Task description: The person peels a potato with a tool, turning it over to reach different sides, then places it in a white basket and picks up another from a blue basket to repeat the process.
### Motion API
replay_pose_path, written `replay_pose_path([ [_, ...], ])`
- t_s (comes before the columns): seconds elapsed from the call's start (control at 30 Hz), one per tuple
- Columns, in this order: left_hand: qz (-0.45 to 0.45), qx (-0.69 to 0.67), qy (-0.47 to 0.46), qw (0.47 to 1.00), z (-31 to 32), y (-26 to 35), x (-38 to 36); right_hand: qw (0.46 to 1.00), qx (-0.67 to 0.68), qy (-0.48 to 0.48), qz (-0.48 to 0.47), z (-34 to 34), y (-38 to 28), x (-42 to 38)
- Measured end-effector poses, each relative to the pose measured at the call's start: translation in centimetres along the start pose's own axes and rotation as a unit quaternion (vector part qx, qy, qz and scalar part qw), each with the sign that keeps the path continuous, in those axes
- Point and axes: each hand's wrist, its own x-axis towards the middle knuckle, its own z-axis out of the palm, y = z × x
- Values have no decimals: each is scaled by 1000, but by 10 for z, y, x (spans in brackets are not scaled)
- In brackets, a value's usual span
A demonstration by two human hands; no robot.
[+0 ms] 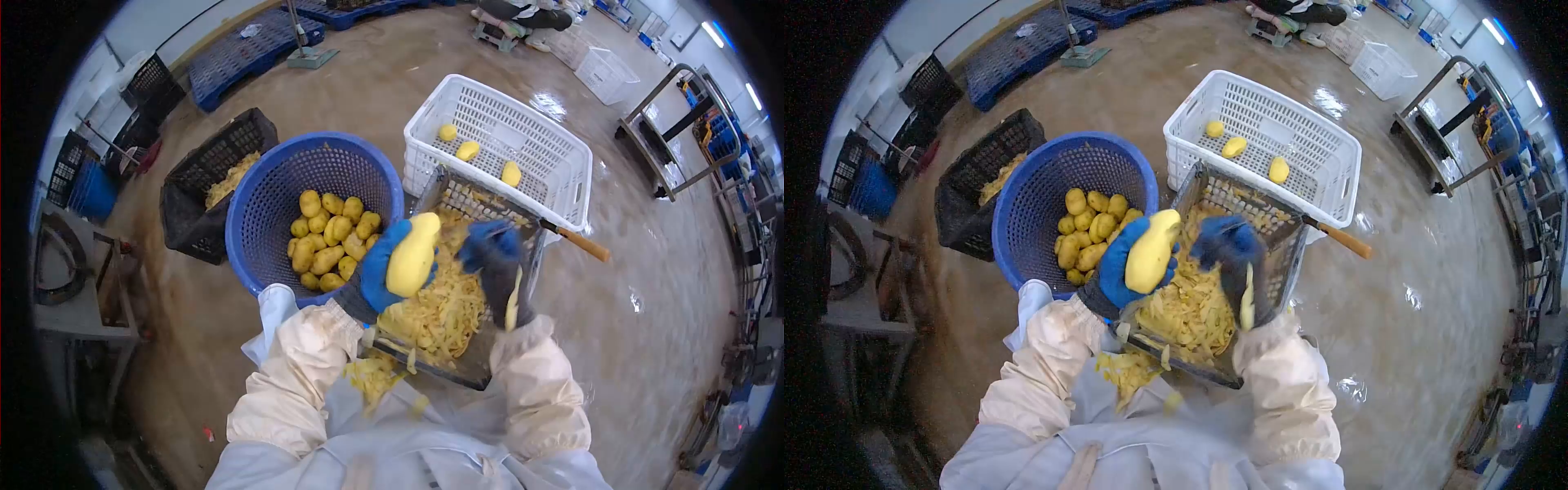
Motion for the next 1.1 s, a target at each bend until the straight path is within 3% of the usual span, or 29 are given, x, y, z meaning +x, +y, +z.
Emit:
replay_pose_path([
  [0.07, 15, -54, 35, 998, 5, 1, 5, 989, -61, -120, 53, 22, 0, -21],
  [0.1, 24, -107, 71, 991, 11, 0, 4, 990, -58, -116, 54, 16, 4, -15],
  [0.13, 34, 45, 89, 994, 16, -1, -6, 998, -52, -24, -3, -1, 9, 2],
  [0.17, 32, 44, 89, 995, 9, 0, -6, 995, -48, 66, -60, -19, 12, 18],
  [0.23, -37, 4, -91, 995, -12, 5, -2, 993, -37, 97, -58, -30, 8, 25],
  [0.27, -10, -4, -24, 1000, -15, 4, 2, 999, -14, 43, -29, -15, 4, 12],
  [0.37, 22, 4, 14, 1000, -14, 6, 3, 982, -40, -176, 47, 28, 7, -31],
  [0.43, 38, -58, 42, 997, -5, -3, -5, 990, -53, -116, 51, 13, 21, -12],
  [0.5, -79, 5, -42, 996, -6, -1, -2, 998, -5, 55, -33, -15, 13, 19],
  [0.53, -74, 26, -39, 996, -6, -4, -1, 988, -94, 97, -75, -34, 7, 30],
  [0.57, -75, 30, -40, 996, -7, -1, 0, 988, -92, 98, -78, -33, 11, 29],
  [0.63, -55, 15, 5, 998, -8, 2, 2, 994, 73, -60, -62, -24, 22, 16],
  [0.67, 14, 69, 36, 997, -2, 1, -1, 995, -37, -77, -51, -7, 29, 2],
  [0.7, 13, 70, 37, 997, -3, 0, -1, 992, -19, -114, 52, 10, 12, -11],
  [0.77, -43, 87, 11, 995, -3, -2, -2, 999, 13, 46, 6, -13, 15, 16],
  [0.8, -31, 138, 27, 990, 13, -1, -8, 988, -81, 116, -55, -31, 8, 28],
  [0.83, -31, 141, 24, 989, 15, -1, -9, 993, -47, 89, -64, -61, 20, 41],
  [0.9, -9, 182, 23, 983, 18, 3, -10, 995, 84, 42, 33, -20, -4, 15],
  [0.93, 2, 217, -26, 976, 20, 7, -12, 990, 61, -56, 115, -16, 2, 9],
  [0.97, -3, 221, -28, 975, 22, 7, -14, 990, 48, -56, 120, -11, -6, 4],
  [1.03, 1, 245, -69, 967, 30, 4, -20, 992, 74, 87, 61, -57, 27, 38],
  [1.07, 1, 268, -43, 962, 37, 5, -24, 994, 4, 78, -71, -67, 27, 36],
  [1.1, -1, 272, -47, 961, 36, 6, -22, 994, 5, 81, -76, -53, 14, 26],
])
